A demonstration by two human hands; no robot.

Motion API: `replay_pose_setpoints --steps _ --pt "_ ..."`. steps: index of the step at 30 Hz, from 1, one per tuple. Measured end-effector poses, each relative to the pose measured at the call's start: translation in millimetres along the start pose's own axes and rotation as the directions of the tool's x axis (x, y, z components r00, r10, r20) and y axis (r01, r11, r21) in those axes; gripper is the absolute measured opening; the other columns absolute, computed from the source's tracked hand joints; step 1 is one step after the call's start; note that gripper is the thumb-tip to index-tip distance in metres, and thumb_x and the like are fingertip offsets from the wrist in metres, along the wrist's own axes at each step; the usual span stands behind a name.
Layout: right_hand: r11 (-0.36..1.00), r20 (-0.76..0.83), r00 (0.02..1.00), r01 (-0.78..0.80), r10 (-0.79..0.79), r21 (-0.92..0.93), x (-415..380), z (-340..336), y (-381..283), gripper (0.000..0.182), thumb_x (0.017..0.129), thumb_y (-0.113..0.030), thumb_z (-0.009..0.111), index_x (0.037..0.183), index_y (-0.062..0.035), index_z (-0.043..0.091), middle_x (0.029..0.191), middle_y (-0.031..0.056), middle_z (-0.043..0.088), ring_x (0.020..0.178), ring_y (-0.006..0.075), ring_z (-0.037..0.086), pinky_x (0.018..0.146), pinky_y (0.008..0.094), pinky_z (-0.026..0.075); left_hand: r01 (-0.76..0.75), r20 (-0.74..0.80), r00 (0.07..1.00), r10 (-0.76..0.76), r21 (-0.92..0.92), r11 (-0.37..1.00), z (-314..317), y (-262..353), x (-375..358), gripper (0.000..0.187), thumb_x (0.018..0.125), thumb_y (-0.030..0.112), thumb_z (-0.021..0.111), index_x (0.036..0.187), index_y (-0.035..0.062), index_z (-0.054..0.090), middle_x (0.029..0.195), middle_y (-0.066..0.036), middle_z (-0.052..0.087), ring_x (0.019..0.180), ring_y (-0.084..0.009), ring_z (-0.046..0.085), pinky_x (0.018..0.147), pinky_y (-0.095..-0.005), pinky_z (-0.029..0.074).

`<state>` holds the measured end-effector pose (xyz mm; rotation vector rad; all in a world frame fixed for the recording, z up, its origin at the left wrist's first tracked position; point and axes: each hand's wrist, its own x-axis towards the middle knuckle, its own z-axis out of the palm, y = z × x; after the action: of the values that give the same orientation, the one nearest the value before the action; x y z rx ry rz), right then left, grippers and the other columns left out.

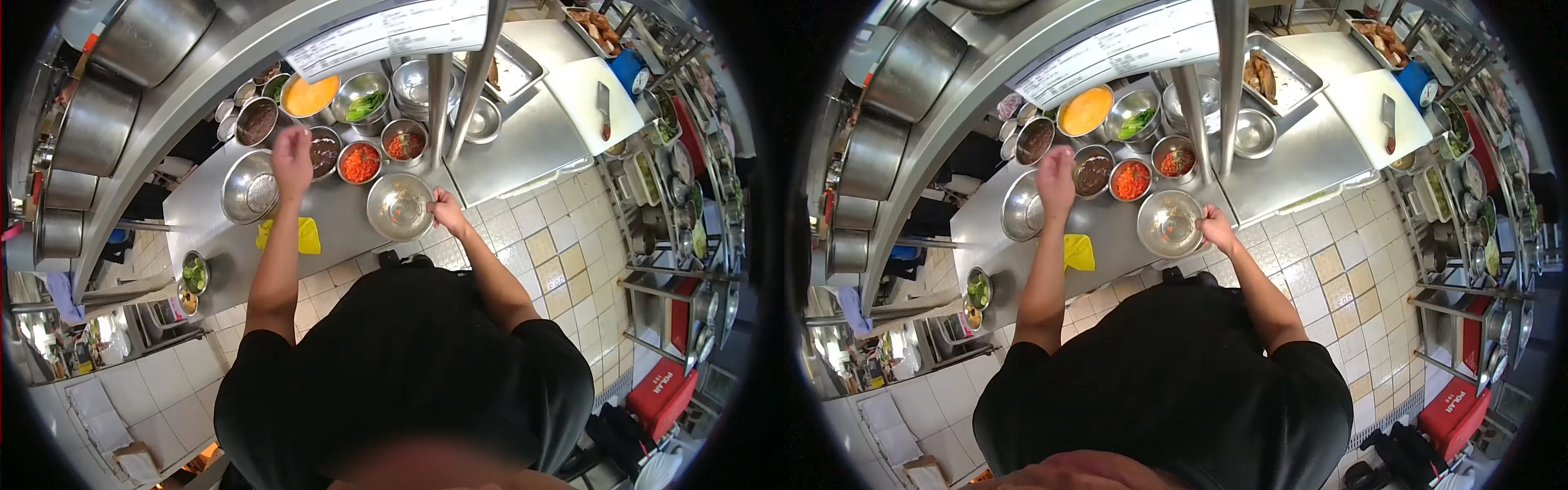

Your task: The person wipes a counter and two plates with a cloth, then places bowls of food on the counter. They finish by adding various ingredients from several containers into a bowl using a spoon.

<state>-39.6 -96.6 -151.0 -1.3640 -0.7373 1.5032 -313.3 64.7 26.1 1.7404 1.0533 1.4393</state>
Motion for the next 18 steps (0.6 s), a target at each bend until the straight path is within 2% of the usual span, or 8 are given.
replay_pose_setpoints --steps 1,4,7,8,11,14,17,18 --pt "1.0 -0.021 1.0 -0.016 0.016 0.002 -2 5 -3 0.015 0.073 -0.001 0.054 0.074 -0.0077 0.041 0.056 0.0036 0.05 0.037 0.0125 0.047 0.033 0.0258 0.039 0.129 0.032 0.991 -0.129 -0.006 0.992 -6 -31 -10 0.014 0.089 0.014 0.061 0.093 0.0 0.061 0.081 0.0 0.062 0.073 -0.0057 0.055 0.067 -0.0206 0.045" --pt "0.999 -0.069 0.997 -0.035 0.036 0.009 -7 18 -10 0.016 0.073 0.0 0.055 0.074 -0.0074 0.041 0.057 0.0037 0.049 0.037 0.0126 0.046 0.033 0.0259 0.039 0.275 0.07 0.955 -0.287 0.144 0.95 -17 -71 -32 0.013 0.087 0.013 0.063 0.091 0.0009 0.064 0.08 -0.003 0.065 0.069 -0.0104 0.06 0.063 -0.0247 0.047" --pt "1.0 -0.099 0.995 -0.019 0.021 0.022 -9 25 -9 0.017 0.072 0.001 0.056 0.074 -0.0071 0.04 0.058 0.0039 0.048 0.037 0.0128 0.046 0.033 0.0259 0.04 0.06 0.241 0.961 -0.137 0.301 0.952 -12 -96 -26 0.012 0.083 0.012 0.065 0.092 0.0039 0.065 0.083 -0.008 0.066 0.07 -0.018 0.064 0.063 -0.0294 0.049" --pt "0.999 -0.115 0.993 -0.026 0.028 0.02 -13 27 -14 0.018 0.072 0.001 0.056 0.074 -0.007 0.04 0.058 0.004 0.048 0.037 0.013 0.045 0.033 0.0259 0.04 0.0 0.314 0.94 -0.131 0.386 0.923 -2 -70 -20 0.012 0.081 0.013 0.065 0.091 0.0071 0.066 0.084 -0.011 0.065 0.072 -0.0252 0.064 0.065 -0.0328 0.05" --pt "0.999 -0.167 0.985 -0.033 0.036 0.017 -19 34 -14 0.018 0.073 0.002 0.056 0.074 -0.0069 0.04 0.059 0.0037 0.048 0.037 0.0126 0.046 0.033 0.0253 0.04 -0.137 0.516 0.848 -0.124 0.438 0.888 35 -57 -7 0.014 0.084 0.02 0.059 0.091 0.0082 0.066 0.085 -0.012 0.063 0.081 -0.0304 0.062 0.071 -0.0386 0.05" --pt "0.999 -0.196 0.98 -0.037 0.038 0.01 -22 39 -16 0.018 0.073 0.002 0.057 0.075 -0.0069 0.041 0.06 0.0032 0.048 0.038 0.0122 0.046 0.034 0.025 0.04 -0.228 0.406 0.913 0.027 0.456 0.86 68 -60 20 0.016 0.084 0.018 0.057 0.093 0.0079 0.065 0.093 -0.013 0.063 0.086 -0.0334 0.06 0.074 -0.0408 0.049" --pt "0.999 -0.189 0.981 -0.038 0.037 -0.006 -24 39 -19 0.018 0.074 0.001 0.057 0.075 -0.0076 0.041 0.06 0.0024 0.047 0.04 0.012 0.046 0.035 0.025 0.04 -0.22 0.413 0.907 -0.087 0.637 0.739 86 -82 76 0.022 0.081 0.019 0.06 0.1 0.0086 0.066 0.106 -0.015 0.063 0.093 -0.0336 0.06 0.08 -0.0407 0.05" --pt "0.999 -0.182 0.983 -0.03 0.027 -0.013 -21 37 -17 0.018 0.073 0.0 0.056 0.075 -0.0076 0.04 0.059 0.0032 0.047 0.039 0.0125 0.046 0.034 0.0262 0.039 -0.2 0.452 0.856 -0.252 0.737 0.646 91 -86 93 0.025 0.08 0.02 0.061 0.102 0.0088 0.066 0.108 -0.015 0.063 0.095 -0.0332 0.06 0.082 -0.0405 0.049"
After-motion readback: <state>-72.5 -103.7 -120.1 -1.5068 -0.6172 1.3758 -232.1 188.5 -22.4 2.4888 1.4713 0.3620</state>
